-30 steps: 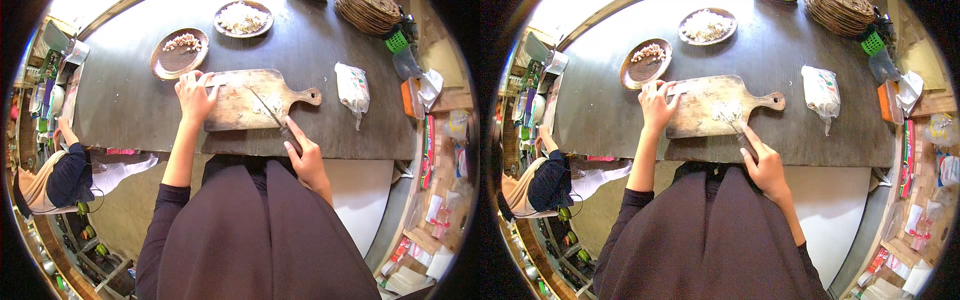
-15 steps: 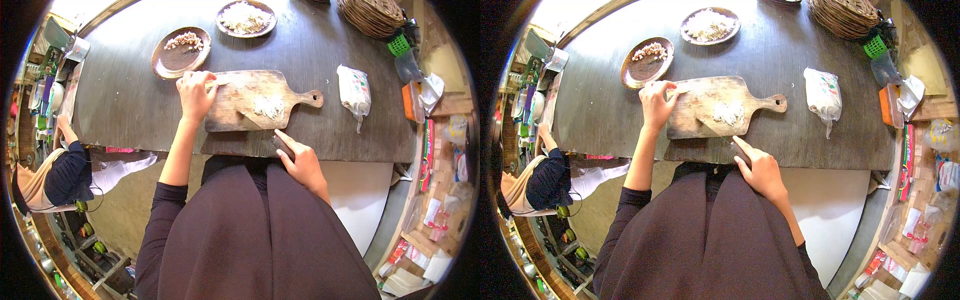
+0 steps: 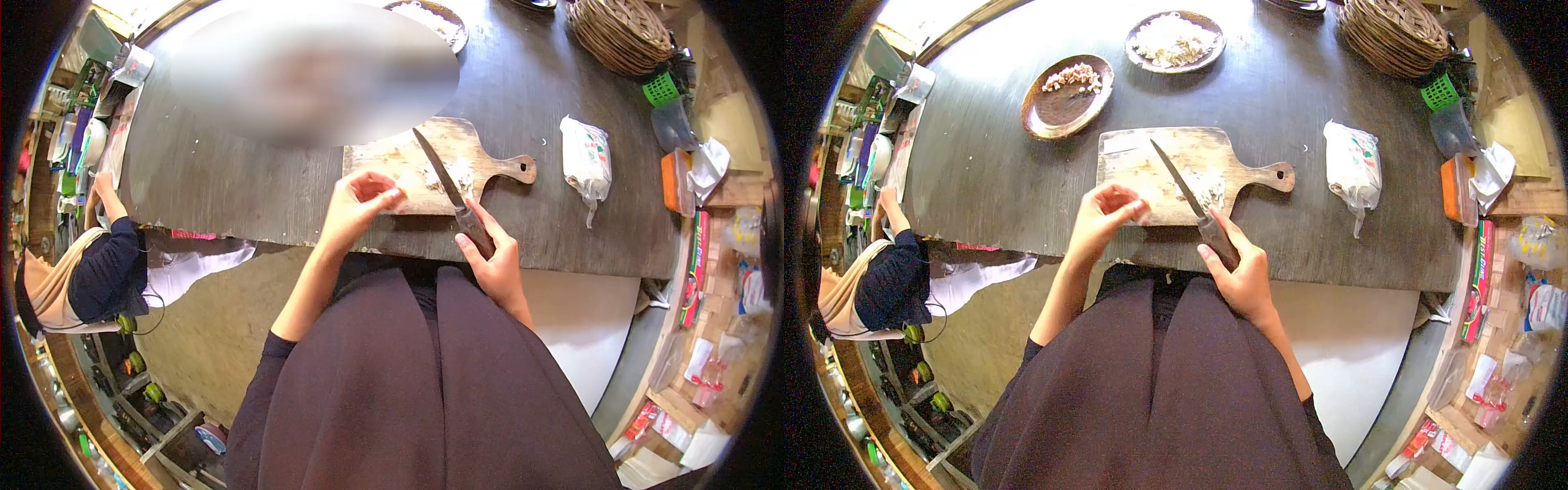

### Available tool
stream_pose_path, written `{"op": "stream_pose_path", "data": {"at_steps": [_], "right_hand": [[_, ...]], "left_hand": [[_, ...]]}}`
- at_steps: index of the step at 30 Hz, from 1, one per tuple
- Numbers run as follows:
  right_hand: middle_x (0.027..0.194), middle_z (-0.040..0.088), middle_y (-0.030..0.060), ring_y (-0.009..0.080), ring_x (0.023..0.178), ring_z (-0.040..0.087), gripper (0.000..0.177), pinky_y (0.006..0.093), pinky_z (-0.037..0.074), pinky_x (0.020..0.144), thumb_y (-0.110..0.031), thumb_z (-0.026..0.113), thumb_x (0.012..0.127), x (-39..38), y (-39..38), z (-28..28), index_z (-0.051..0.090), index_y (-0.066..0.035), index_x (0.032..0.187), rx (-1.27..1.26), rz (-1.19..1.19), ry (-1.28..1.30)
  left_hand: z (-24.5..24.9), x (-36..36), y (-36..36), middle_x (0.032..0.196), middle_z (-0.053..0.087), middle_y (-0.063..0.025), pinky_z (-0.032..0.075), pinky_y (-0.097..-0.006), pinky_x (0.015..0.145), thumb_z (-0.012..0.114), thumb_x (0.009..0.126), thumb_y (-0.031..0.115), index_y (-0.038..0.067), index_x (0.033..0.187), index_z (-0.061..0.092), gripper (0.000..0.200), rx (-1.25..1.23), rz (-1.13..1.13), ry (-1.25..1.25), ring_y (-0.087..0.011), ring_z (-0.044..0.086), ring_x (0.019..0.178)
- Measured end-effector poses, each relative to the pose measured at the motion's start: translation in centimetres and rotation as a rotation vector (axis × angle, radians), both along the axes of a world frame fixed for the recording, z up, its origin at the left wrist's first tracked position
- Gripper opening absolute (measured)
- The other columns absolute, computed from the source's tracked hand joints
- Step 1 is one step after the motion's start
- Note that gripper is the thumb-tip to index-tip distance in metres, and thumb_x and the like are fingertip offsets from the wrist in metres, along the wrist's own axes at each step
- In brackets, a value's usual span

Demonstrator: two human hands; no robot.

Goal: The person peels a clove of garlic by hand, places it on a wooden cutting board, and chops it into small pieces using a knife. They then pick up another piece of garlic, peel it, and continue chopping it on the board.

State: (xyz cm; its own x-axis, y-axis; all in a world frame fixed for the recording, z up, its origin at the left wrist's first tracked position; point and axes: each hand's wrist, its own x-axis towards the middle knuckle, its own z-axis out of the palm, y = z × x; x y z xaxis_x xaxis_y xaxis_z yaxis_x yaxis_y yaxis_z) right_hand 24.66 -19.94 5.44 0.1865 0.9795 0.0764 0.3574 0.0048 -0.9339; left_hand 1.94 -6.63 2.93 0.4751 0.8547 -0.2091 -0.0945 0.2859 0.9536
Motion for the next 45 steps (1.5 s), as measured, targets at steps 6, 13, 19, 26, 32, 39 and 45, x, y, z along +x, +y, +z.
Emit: {"op": "stream_pose_path", "data": {"at_steps": [6, 13, 19, 26, 32, 39, 45], "right_hand": [[0.113, 0.071, 0.0065, 0.0093, 0.106, 0.064, 0.065, 0.0264, 0.052, 0.093, -0.005, 0.078, 0.090, -1.7, 1.8, -0.2, 0.051, 0.003, 0.149, -0.135, -0.014, 0.440], [0.123, 0.070, 0.0087, 0.0108, 0.109, 0.064, 0.069, 0.0273, 0.052, 0.095, 0.005, 0.077, 0.086, -2.8, 3.1, -0.4, 0.050, 0.003, 0.149, -0.085, -0.069, 0.344], [0.116, 0.069, 0.0044, 0.0090, 0.100, 0.065, 0.072, 0.0270, 0.055, 0.089, 0.009, 0.076, 0.084, -3.7, 3.8, 1.0, 0.050, -0.002, 0.151, -0.039, -0.158, 0.257], [0.113, 0.069, 0.0031, 0.0080, 0.095, 0.064, 0.070, 0.0254, 0.054, 0.087, 0.008, 0.076, 0.085, -4.9, 3.9, 1.4, 0.052, -0.002, 0.150, 0.041, -0.132, 0.224], [0.115, 0.069, 0.0034, 0.0085, 0.096, 0.065, 0.068, 0.0252, 0.054, 0.088, 0.006, 0.075, 0.087, -5.3, 4.3, 1.4, 0.052, -0.002, 0.150, 0.136, -0.172, 0.235], [0.114, 0.071, 0.0065, 0.0107, 0.093, 0.068, 0.066, 0.0265, 0.055, 0.085, 0.006, 0.074, 0.086, -5.4, 4.2, 1.0, 0.054, -0.003, 0.148, 0.153, -0.148, 0.195], [0.114, 0.074, 0.0112, 0.0139, 0.096, 0.072, 0.060, 0.0286, 0.057, 0.087, 0.006, 0.073, 0.086, -6.0, 4.2, 0.8, 0.057, -0.001, 0.144, 0.210, -0.141, 0.195]], "left_hand": [[0.5, 1.8, -3.2, 0.096, 0.075, -0.0091, 0.059, -0.0309, 0.081, 0.075, 0.095, 0.007, 0.000, 0.103, 0.067, 0.014, -0.119, -0.224, -0.151, -0.0163, 0.073, 0.087], [-0.3, 1.3, -3.5, 0.098, 0.076, -0.0116, 0.060, -0.0311, 0.084, 0.077, 0.093, 0.008, -0.001, 0.104, 0.067, 0.017, -0.103, -0.143, -0.052, -0.0173, 0.074, 0.090], [0.2, 0.7, -3.6, 0.098, 0.075, -0.0117, 0.061, -0.0313, 0.086, 0.078, 0.091, 0.003, -0.003, 0.103, 0.067, 0.018, -0.103, -0.015, -0.065, -0.0174, 0.074, 0.090], [0.2, 1.1, -4.5, 0.096, 0.074, -0.0081, 0.060, -0.0290, 0.085, 0.080, 0.089, 0.001, -0.001, 0.101, 0.067, 0.019, -0.006, 0.189, -0.095, -0.0139, 0.072, 0.090], [0.7, 1.1, -4.9, 0.096, 0.074, -0.0072, 0.059, -0.0279, 0.086, 0.081, 0.088, 0.002, -0.001, 0.103, 0.068, 0.020, 0.056, 0.222, -0.075, -0.0122, 0.071, 0.090], [1.7, 1.1, -4.9, 0.099, 0.075, -0.0086, 0.058, -0.0276, 0.088, 0.079, 0.089, -0.001, -0.002, 0.110, 0.068, 0.024, -0.005, 0.238, -0.104, -0.0129, 0.072, 0.094], [2.1, 1.5, -5.2, 0.098, 0.075, -0.0091, 0.058, -0.0278, 0.088, 0.078, 0.089, -0.004, -0.002, 0.113, 0.067, 0.027, 0.068, 0.313, -0.168, -0.0133, 0.072, 0.094]]}}
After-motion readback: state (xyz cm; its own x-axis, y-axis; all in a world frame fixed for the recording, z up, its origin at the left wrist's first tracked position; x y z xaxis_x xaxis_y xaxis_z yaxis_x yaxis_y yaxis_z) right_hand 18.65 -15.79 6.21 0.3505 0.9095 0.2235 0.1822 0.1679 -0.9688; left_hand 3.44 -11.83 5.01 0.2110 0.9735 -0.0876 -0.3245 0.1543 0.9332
